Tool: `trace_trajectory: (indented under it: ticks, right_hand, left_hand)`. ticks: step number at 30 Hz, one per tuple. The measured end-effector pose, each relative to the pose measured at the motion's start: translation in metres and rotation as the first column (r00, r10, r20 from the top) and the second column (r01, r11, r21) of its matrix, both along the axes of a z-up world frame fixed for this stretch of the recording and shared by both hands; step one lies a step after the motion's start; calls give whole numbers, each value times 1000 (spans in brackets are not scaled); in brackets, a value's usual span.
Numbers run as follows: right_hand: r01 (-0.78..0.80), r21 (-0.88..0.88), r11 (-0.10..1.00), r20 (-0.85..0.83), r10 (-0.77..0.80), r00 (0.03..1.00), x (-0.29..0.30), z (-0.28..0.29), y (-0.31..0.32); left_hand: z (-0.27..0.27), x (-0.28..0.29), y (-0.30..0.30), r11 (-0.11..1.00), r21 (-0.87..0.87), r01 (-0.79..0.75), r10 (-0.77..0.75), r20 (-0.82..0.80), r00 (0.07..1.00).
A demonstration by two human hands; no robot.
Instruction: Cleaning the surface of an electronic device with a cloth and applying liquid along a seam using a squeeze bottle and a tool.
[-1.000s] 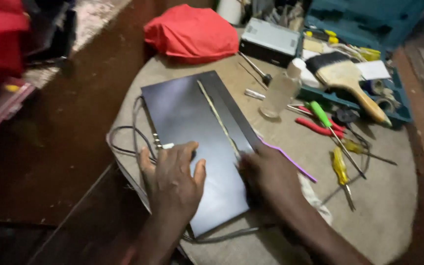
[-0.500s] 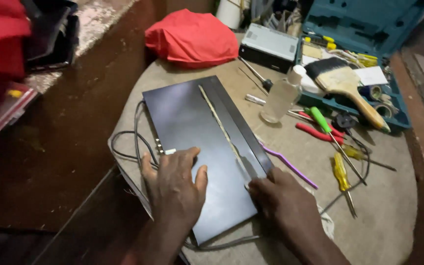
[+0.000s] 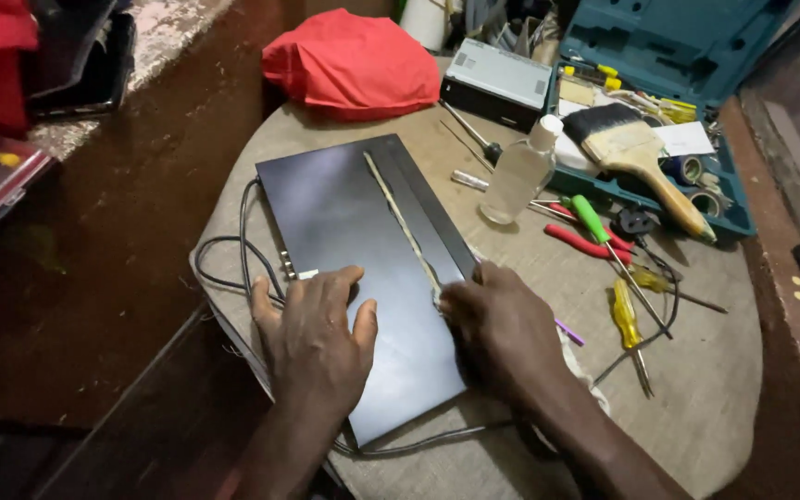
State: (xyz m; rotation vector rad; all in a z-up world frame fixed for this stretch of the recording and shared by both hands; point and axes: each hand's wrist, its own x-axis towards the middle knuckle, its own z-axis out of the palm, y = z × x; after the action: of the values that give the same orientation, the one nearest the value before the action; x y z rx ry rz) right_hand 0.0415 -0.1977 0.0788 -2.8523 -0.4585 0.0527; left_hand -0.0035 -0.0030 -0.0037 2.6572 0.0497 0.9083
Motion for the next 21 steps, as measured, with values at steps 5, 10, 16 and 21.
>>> trace_trajectory:
  ticks: [5, 10, 16, 21]
  right_hand:
    - [122, -133, 983, -130, -140, 982, -42, -37, -53]
    - [250, 198, 948, -166, -219, 961, 21, -12, -13]
    - [446, 689, 570, -224, -418, 880, 27, 12, -76]
    - [705, 701, 111, -651, -303, 696, -5, 39, -77]
  left_hand:
    - [0, 0, -1, 1000, -19, 7, -7, 10, 1000]
    - [2, 1, -2, 999, 36, 3, -5, 44, 999]
    - [6, -5, 1, 999, -30, 38, -37, 28, 999]
    - [7, -3, -1, 997, -57, 46, -45, 13, 999]
